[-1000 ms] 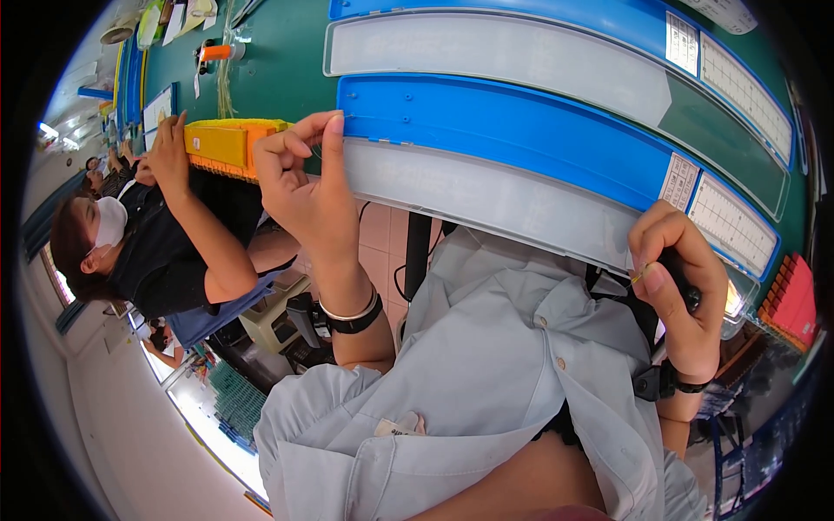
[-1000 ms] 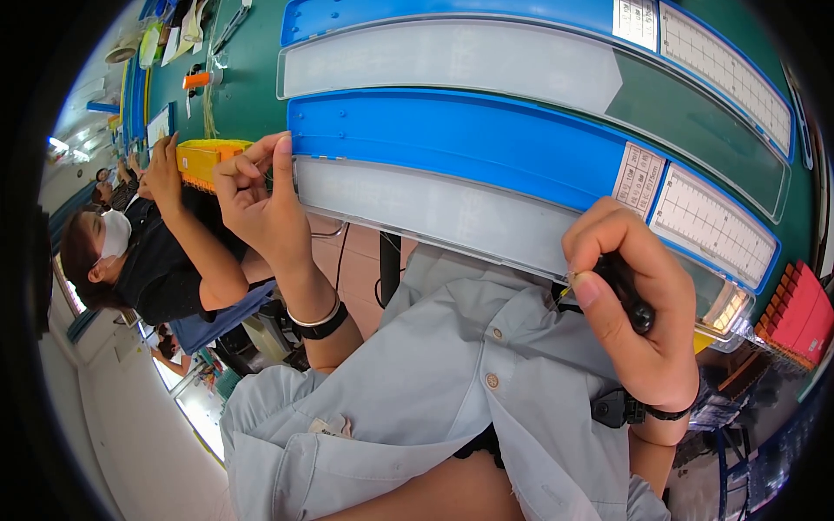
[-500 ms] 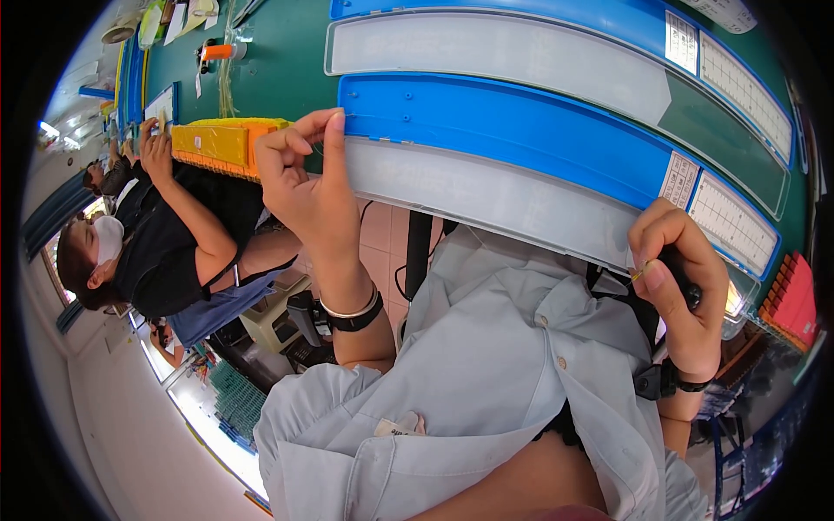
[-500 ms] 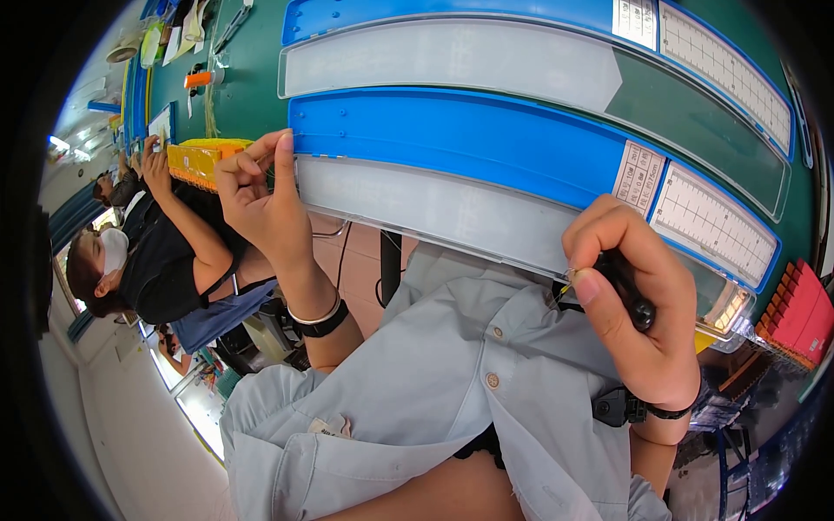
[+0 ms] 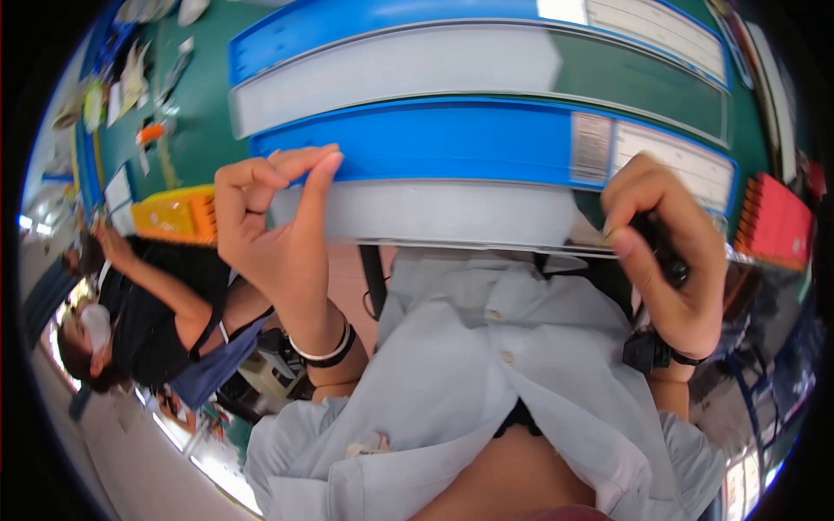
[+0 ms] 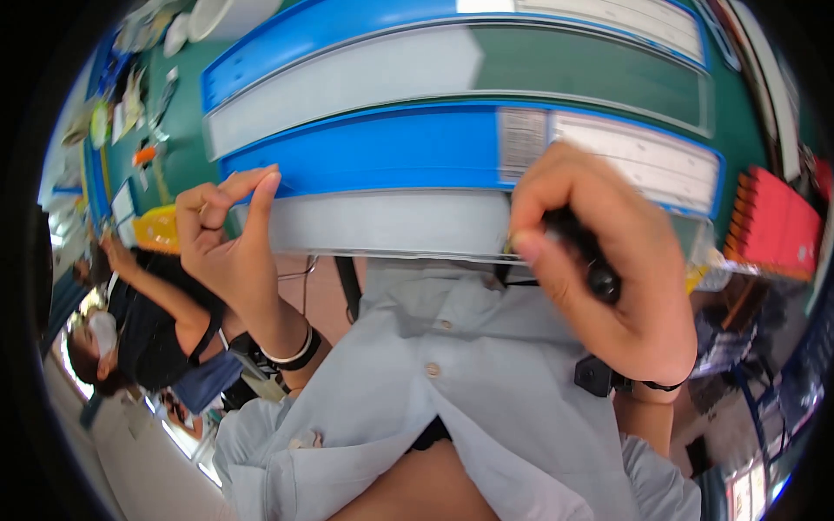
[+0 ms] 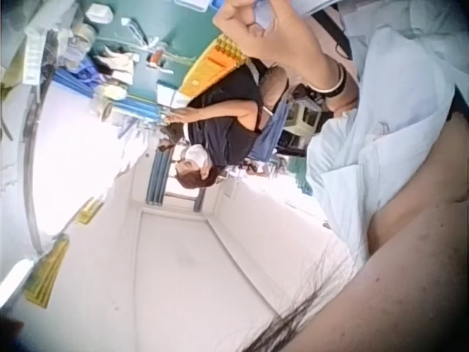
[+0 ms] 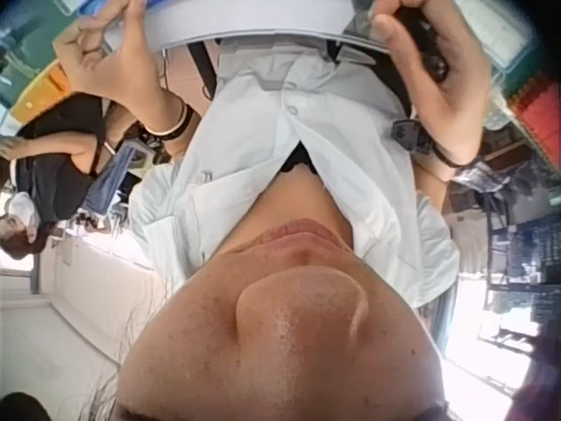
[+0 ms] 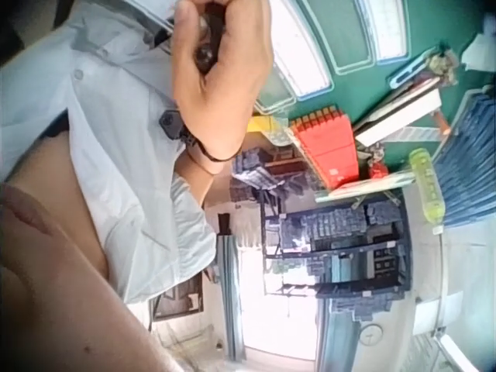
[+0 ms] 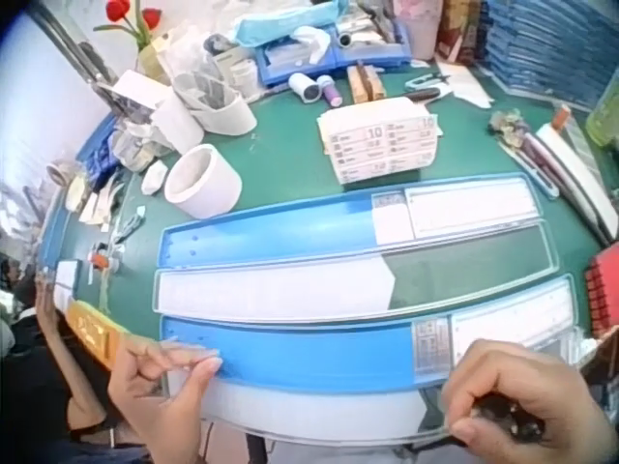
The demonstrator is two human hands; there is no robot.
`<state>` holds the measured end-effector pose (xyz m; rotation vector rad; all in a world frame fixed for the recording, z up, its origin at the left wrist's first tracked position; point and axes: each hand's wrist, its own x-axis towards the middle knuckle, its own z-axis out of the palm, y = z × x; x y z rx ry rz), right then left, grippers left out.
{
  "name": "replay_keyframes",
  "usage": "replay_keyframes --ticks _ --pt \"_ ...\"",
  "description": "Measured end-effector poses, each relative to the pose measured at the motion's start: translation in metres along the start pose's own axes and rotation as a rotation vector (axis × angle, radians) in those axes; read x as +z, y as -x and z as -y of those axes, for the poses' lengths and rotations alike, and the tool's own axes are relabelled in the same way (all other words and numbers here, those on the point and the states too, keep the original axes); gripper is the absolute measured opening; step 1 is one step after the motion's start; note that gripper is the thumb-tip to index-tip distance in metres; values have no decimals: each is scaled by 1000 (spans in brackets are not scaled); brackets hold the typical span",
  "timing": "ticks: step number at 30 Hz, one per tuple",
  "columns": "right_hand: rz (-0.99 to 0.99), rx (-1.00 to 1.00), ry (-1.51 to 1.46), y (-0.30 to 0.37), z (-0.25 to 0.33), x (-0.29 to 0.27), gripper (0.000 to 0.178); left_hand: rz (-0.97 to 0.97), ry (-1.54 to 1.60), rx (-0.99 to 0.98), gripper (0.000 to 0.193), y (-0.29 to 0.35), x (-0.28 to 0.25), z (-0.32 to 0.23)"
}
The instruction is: Assemble small components by inserting wires into plastic housings using pliers at an assembly station.
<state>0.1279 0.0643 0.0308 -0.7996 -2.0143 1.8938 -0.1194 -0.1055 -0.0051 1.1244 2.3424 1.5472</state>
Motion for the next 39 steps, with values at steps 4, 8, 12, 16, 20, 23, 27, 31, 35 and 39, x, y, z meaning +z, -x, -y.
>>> replay_keyframes --ticks 4,8,12,16,20,23,27,31,35,39 --pt "-229 -76 400 8 8 -22 8 164 19 76 35 7 47 -42" --pt "-326 -1 502 14 2 -42 5 466 166 8 36 5 93 -71" --pt "-476 -42 512 17 -9 -59 4 499 217 59 37 2 113 -82" --pt "-565 4 449 16 -14 -68 6 505 185 107 36 8 132 -89" --pt "-661 -27 421 15 -24 -76 9 536 141 195 35 12 144 -88" --pt "-710 -191 382 17 -27 -80 13 575 166 149 34 14 149 -89" --pt "-664 -456 -4 34 -42 -94 26 569 159 174 35 13 153 -87" --pt "-413 -458 -226 33 -56 -92 76 557 189 204 37 14 157 -87" --pt "-590 -255 -102 26 -49 -79 68 559 131 181 38 15 155 -94" --pt "-512 -185 -159 25 -47 -82 63 564 227 190 39 16 157 -88"
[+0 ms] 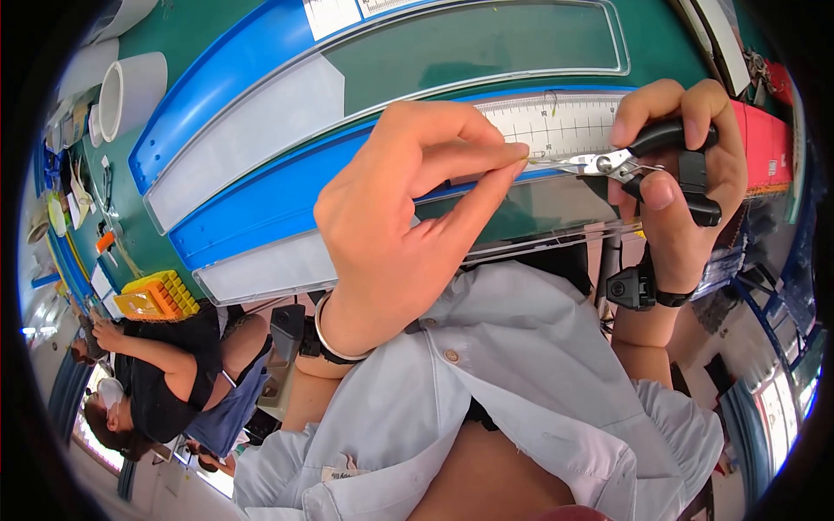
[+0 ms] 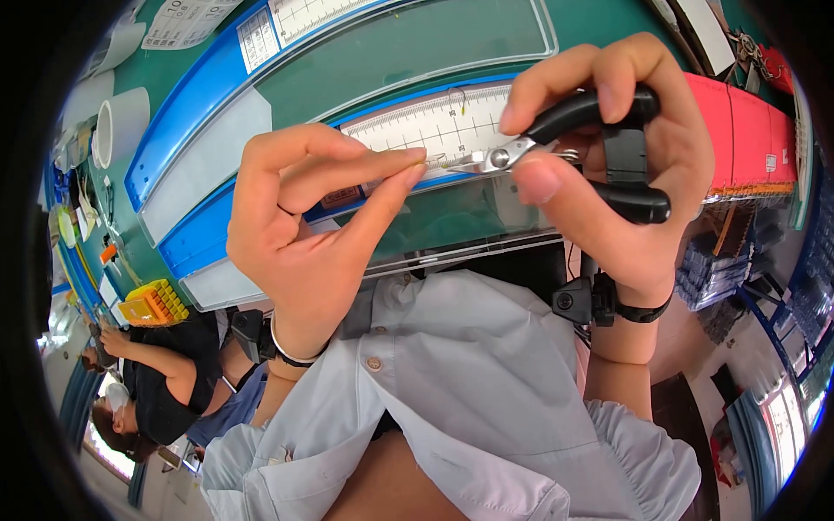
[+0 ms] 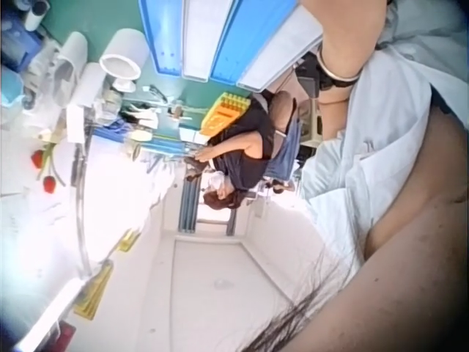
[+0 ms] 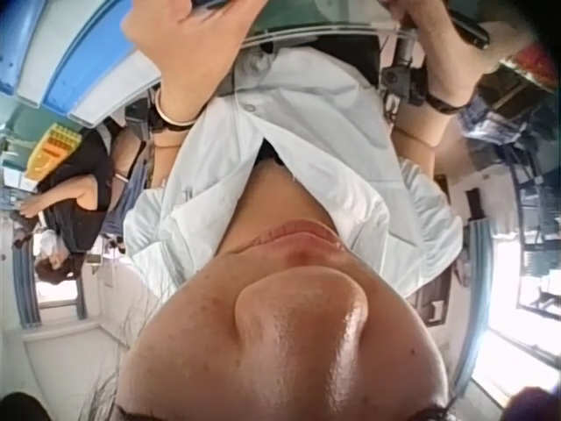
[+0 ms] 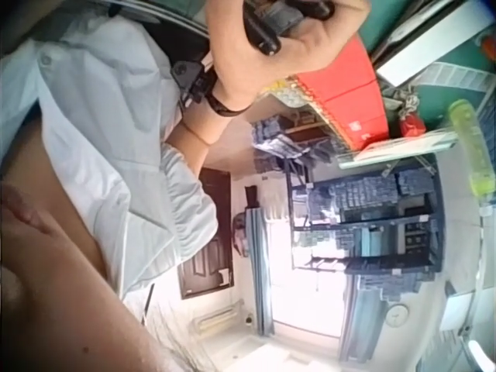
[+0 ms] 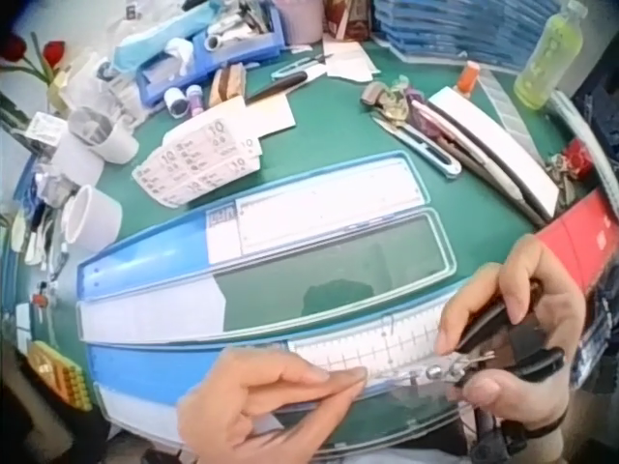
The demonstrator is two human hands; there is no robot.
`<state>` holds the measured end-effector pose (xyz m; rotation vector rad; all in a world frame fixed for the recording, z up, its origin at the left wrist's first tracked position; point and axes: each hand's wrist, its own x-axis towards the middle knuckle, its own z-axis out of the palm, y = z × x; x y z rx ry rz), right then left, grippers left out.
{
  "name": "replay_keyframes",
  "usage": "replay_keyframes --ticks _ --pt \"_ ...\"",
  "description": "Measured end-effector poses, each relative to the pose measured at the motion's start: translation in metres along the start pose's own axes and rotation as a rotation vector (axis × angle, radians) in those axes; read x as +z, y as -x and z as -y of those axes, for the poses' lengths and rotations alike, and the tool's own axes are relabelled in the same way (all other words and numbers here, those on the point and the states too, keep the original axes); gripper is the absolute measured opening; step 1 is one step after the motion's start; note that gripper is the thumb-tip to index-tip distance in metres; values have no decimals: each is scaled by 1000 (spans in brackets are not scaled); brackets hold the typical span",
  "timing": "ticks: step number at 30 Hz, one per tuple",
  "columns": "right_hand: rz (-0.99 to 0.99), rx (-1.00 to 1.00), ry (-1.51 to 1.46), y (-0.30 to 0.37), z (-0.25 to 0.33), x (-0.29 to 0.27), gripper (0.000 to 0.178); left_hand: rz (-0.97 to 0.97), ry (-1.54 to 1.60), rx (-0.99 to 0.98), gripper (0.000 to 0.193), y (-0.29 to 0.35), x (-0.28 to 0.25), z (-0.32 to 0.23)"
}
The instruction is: Assemble small components by inserting wires into plastic housings using pliers at an assembly station.
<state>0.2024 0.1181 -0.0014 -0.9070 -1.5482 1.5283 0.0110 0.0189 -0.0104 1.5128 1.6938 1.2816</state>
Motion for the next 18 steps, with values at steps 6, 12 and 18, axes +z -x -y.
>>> replay_keyframes --ticks 6,12,18 --pt "-28 -20 60 0 -1 2 61 10 23 35 39 1 -1 4" --pt "-33 5 24 1 2 4 63 8 40 -28 37 0 -1 -4" --pt "60 -72 65 1 -3 -9 61 155 -174 130 43 4 -18 0"
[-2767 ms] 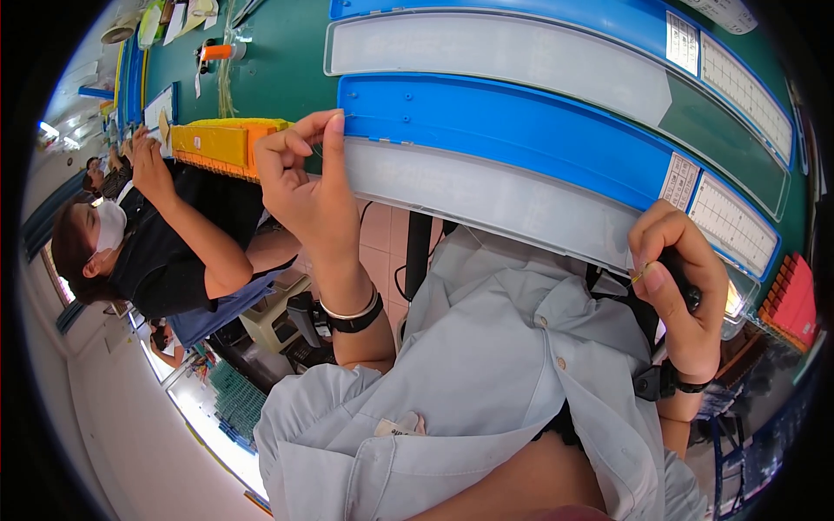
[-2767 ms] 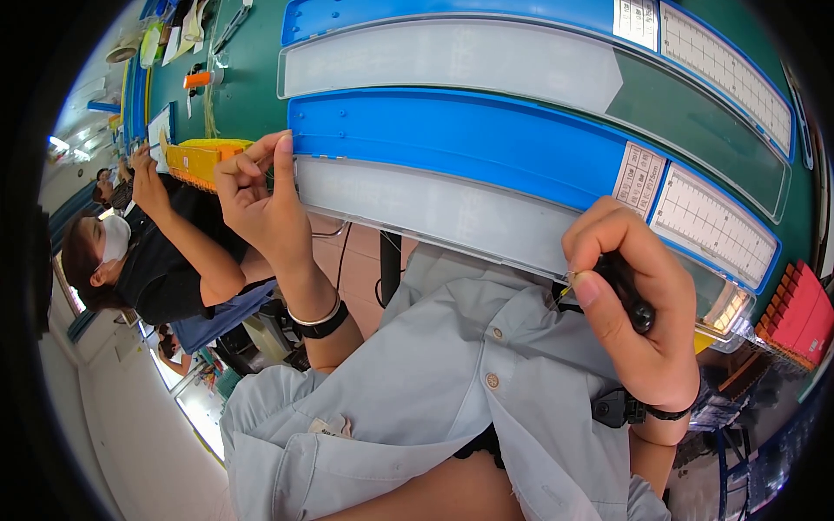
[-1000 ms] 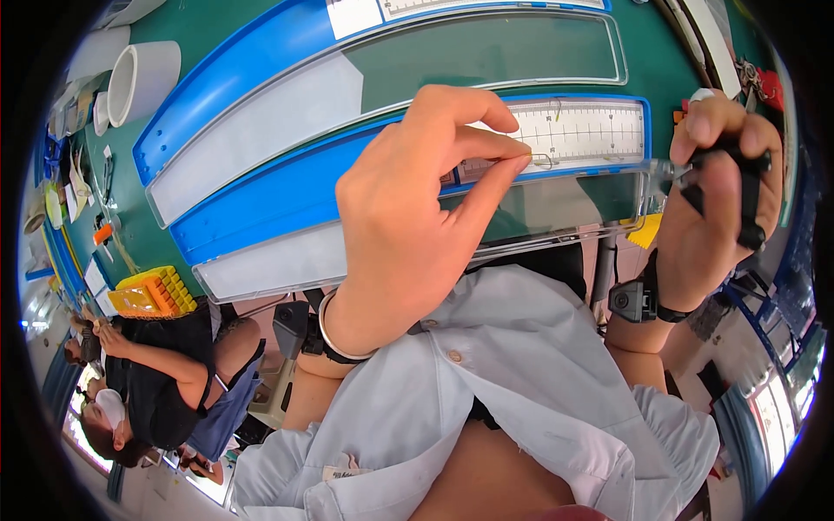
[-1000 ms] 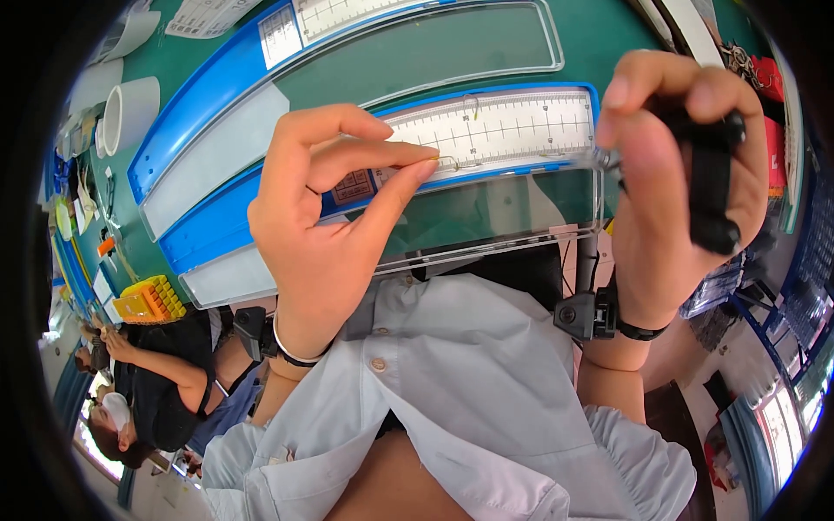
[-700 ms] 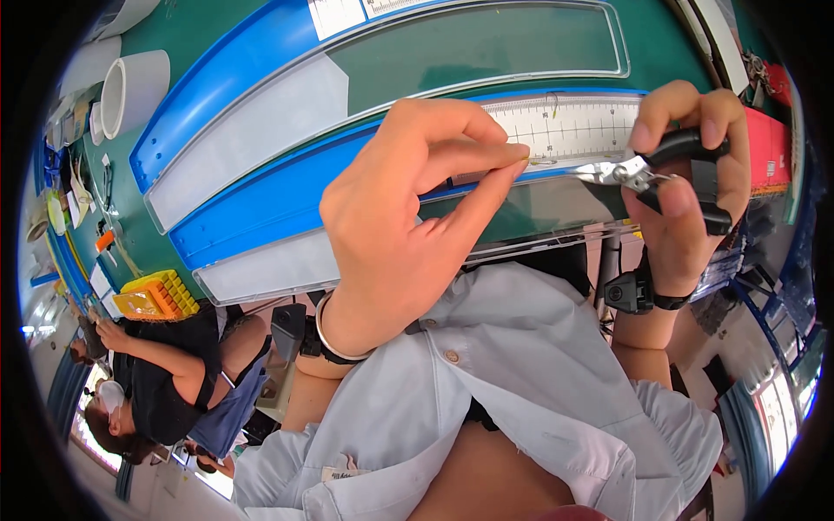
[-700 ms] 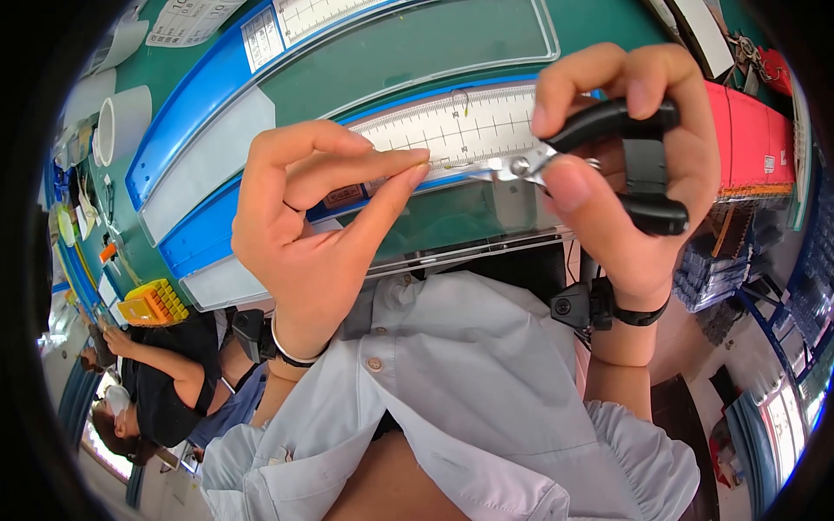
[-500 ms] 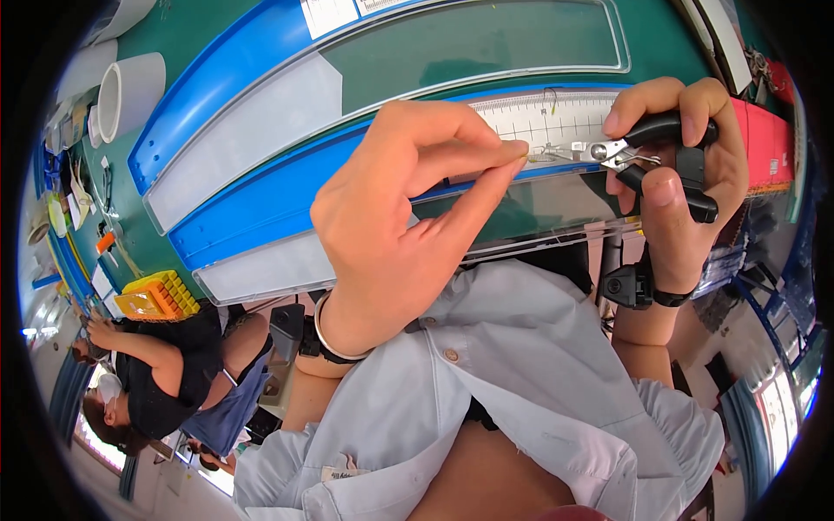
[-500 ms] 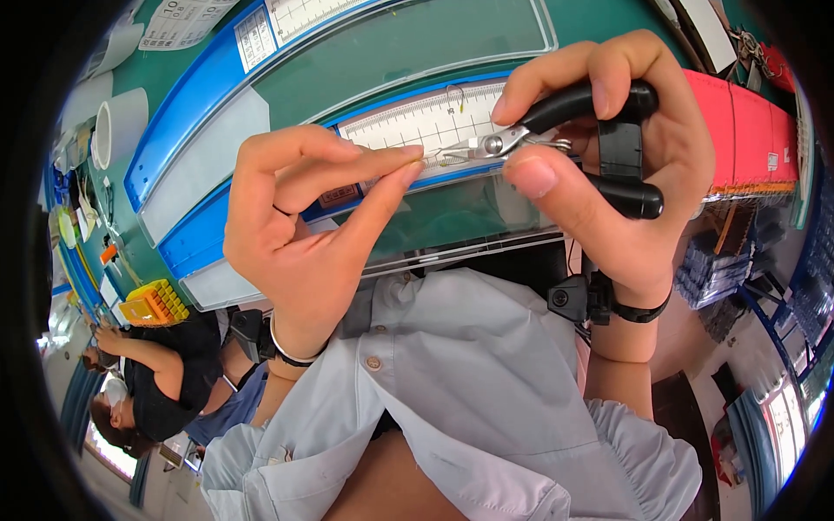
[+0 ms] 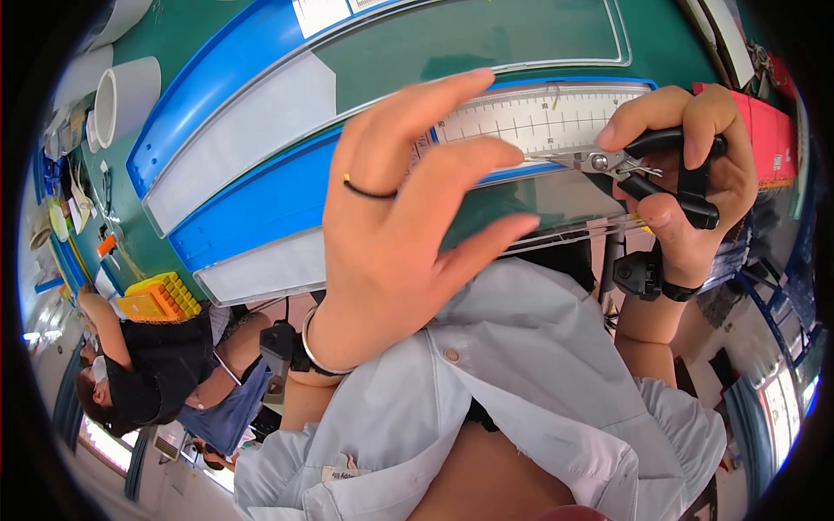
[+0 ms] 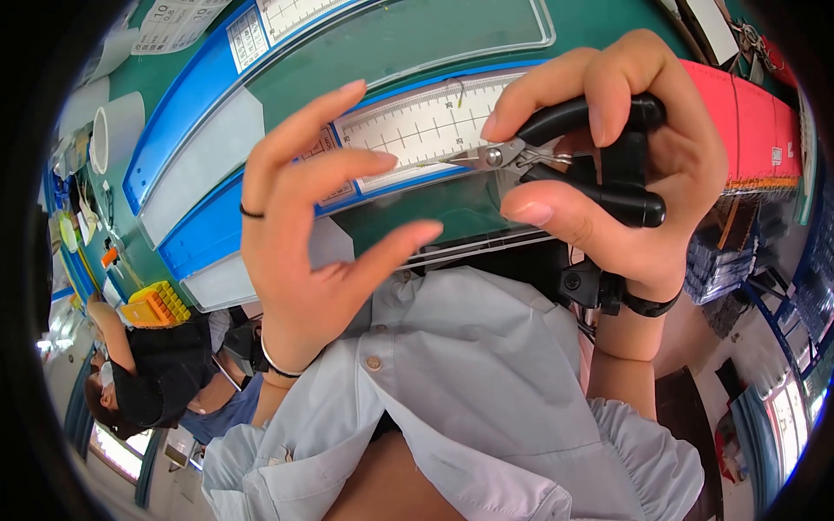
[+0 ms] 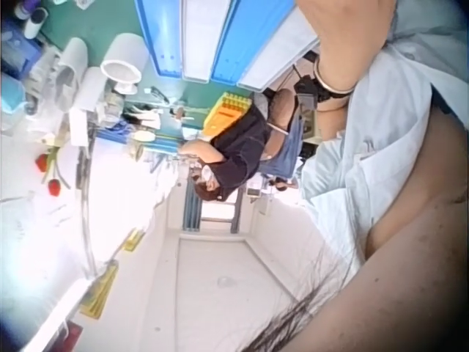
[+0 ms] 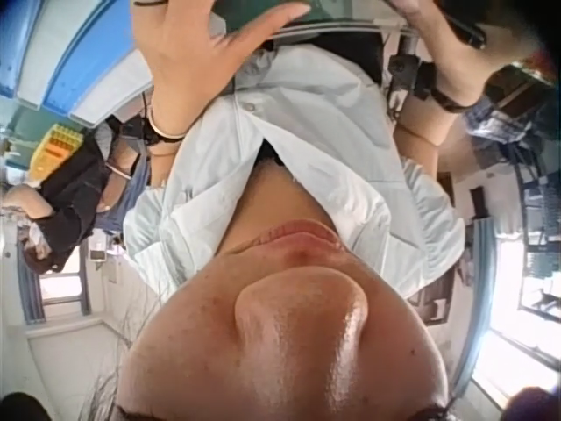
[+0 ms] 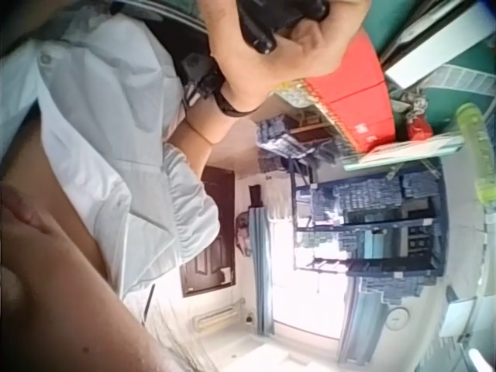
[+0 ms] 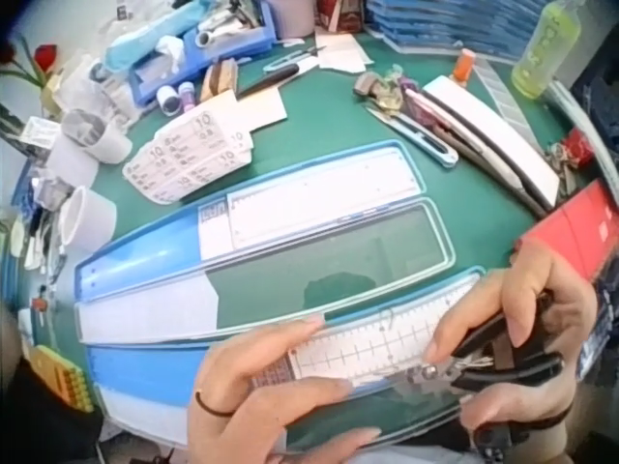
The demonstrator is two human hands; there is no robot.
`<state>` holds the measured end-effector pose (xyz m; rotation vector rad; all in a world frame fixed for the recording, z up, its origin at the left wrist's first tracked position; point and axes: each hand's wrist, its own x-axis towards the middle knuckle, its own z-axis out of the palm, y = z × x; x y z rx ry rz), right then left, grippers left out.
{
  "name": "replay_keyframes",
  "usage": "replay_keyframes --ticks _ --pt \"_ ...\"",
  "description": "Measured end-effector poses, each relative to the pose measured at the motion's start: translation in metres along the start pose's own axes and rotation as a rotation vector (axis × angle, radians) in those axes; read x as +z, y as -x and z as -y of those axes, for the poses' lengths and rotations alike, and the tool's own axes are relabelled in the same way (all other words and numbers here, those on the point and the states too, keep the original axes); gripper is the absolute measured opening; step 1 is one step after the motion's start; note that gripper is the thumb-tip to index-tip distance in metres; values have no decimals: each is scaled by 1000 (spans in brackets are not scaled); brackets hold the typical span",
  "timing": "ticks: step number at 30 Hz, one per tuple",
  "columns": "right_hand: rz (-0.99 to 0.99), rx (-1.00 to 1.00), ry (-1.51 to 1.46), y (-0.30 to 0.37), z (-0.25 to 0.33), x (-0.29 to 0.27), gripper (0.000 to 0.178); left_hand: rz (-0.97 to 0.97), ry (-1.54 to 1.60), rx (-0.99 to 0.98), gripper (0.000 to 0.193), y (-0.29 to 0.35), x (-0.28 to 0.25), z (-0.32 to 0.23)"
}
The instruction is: Assemble small components by inserting wires into plastic housings using pliers at an assembly station.
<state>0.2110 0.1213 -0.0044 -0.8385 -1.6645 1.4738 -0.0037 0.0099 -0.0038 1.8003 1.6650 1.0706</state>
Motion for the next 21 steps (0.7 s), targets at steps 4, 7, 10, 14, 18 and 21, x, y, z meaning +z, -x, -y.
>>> replay_keyframes --ticks 4,7,10,14,18,21 --pt "-3 -42 16 0 -3 -1 48 246 -331 43 64 10 -9 -4" --pt "-43 -81 65 2 -6 1 40 291 -443 59 70 12 -7 -6" --pt "-56 -78 104 3 -5 -1 35 321 -512 64 69 12 -5 -7" --pt "50 -49 139 -1 -18 -19 32 333 -553 65 67 10 -5 -8" --pt "-18 -84 115 -1 -6 -2 29 331 -570 71 65 10 -2 -6" --pt "-42 -99 158 -1 -7 -1 27 333 -567 82 63 9 -3 -6"
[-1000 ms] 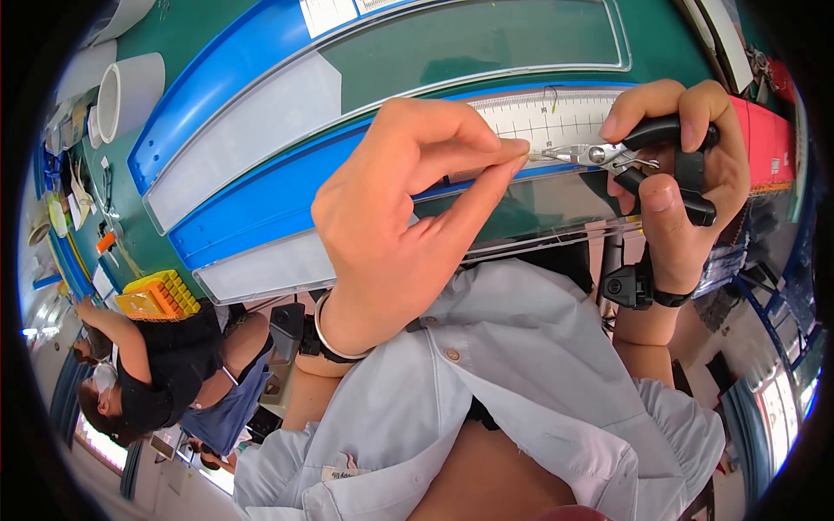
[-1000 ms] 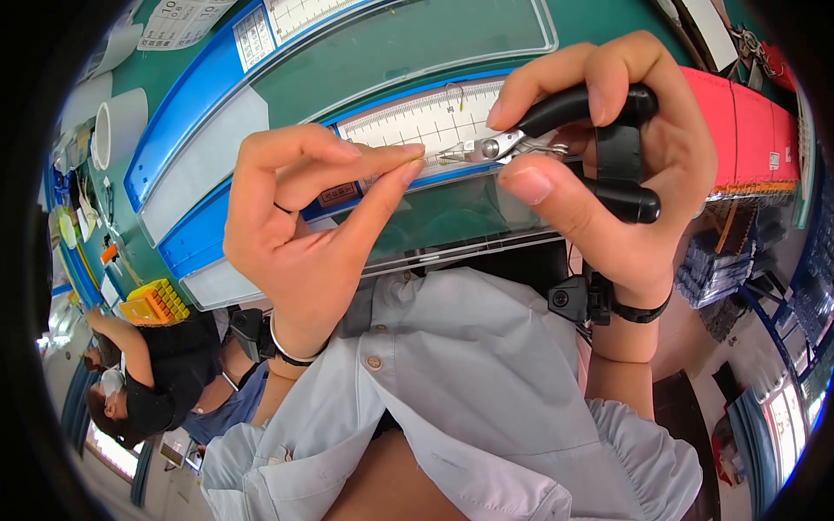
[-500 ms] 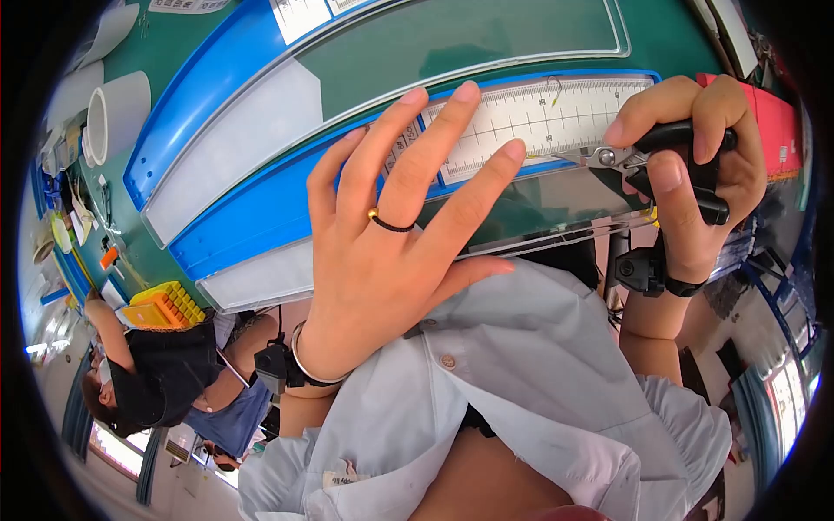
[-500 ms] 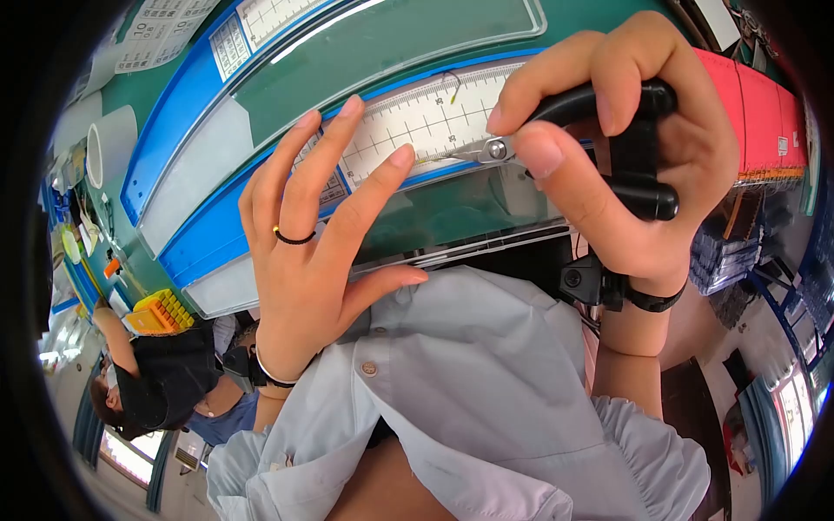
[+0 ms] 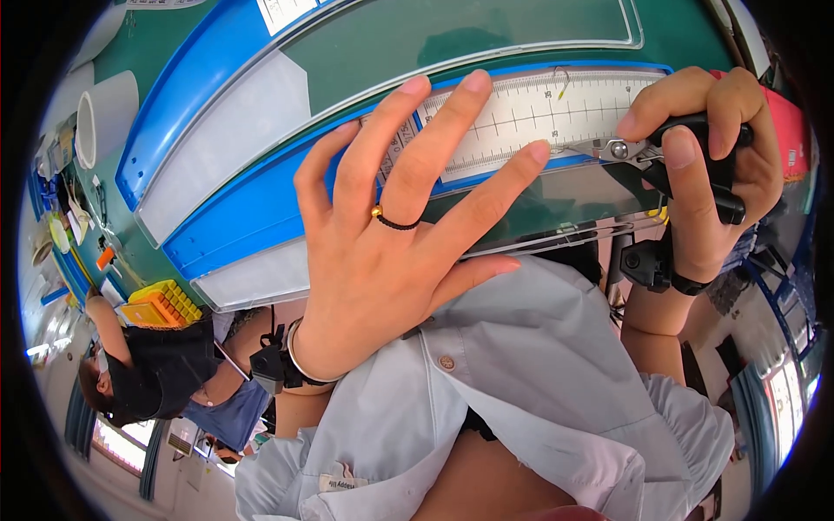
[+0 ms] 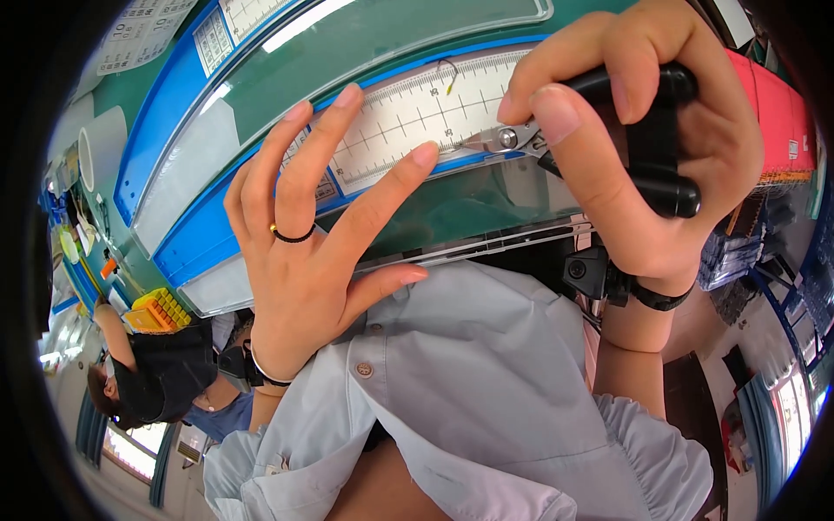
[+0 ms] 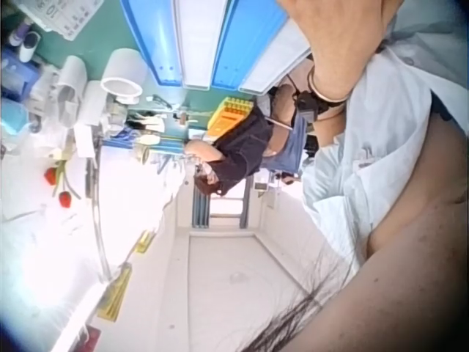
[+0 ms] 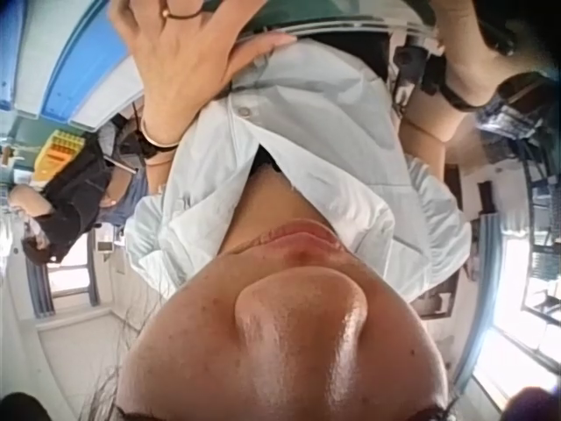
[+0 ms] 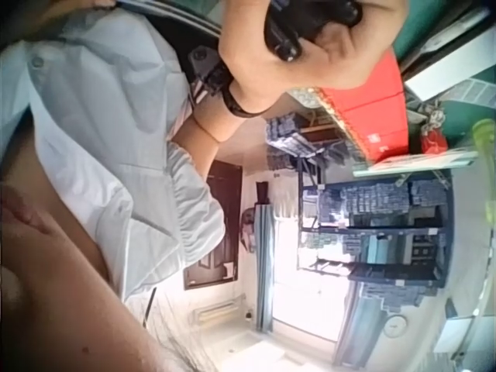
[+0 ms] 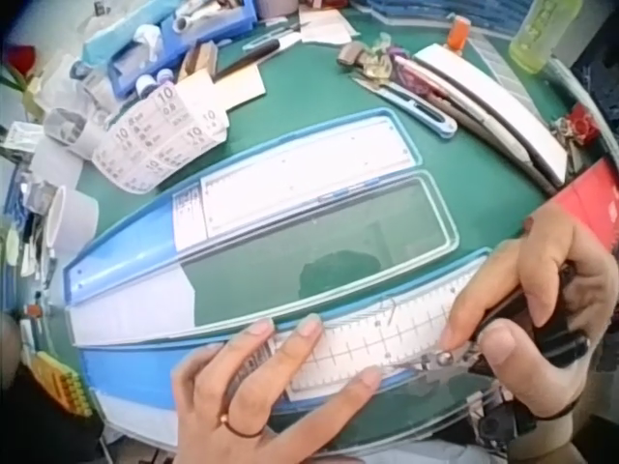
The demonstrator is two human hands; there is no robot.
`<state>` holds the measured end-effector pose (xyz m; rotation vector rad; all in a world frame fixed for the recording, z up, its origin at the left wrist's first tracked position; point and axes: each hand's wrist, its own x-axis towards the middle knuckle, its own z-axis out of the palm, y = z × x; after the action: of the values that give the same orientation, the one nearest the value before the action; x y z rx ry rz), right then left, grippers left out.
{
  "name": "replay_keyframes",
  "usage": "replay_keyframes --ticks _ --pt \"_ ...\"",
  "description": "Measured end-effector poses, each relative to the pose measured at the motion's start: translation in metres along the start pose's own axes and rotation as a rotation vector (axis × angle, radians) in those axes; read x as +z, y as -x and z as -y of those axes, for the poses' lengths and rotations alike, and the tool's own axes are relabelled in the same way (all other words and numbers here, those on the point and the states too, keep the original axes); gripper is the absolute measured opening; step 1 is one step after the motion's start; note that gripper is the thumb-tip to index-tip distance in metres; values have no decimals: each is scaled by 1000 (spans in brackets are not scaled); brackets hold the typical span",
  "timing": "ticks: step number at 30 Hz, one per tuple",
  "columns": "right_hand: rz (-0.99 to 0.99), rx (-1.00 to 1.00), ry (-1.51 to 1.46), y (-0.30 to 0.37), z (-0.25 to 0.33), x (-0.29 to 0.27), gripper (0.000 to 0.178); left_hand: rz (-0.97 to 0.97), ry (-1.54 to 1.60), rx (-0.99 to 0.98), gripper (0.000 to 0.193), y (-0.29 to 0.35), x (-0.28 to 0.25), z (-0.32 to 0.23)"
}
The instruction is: Assemble small components by inserting wires into plastic housings using pliers at an assembly station.
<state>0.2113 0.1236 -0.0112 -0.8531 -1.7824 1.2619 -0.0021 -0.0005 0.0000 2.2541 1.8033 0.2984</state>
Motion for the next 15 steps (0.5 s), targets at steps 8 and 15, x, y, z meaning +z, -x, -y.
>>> replay_keyframes --ticks 8,15 --pt "-5 -23 29 0 -1 -3 23 9 -23 -1 62 -1 1 -1" --pt "-1 -23 -2 2 -2 -4 23 9 -28 -4 60 0 1 -2"
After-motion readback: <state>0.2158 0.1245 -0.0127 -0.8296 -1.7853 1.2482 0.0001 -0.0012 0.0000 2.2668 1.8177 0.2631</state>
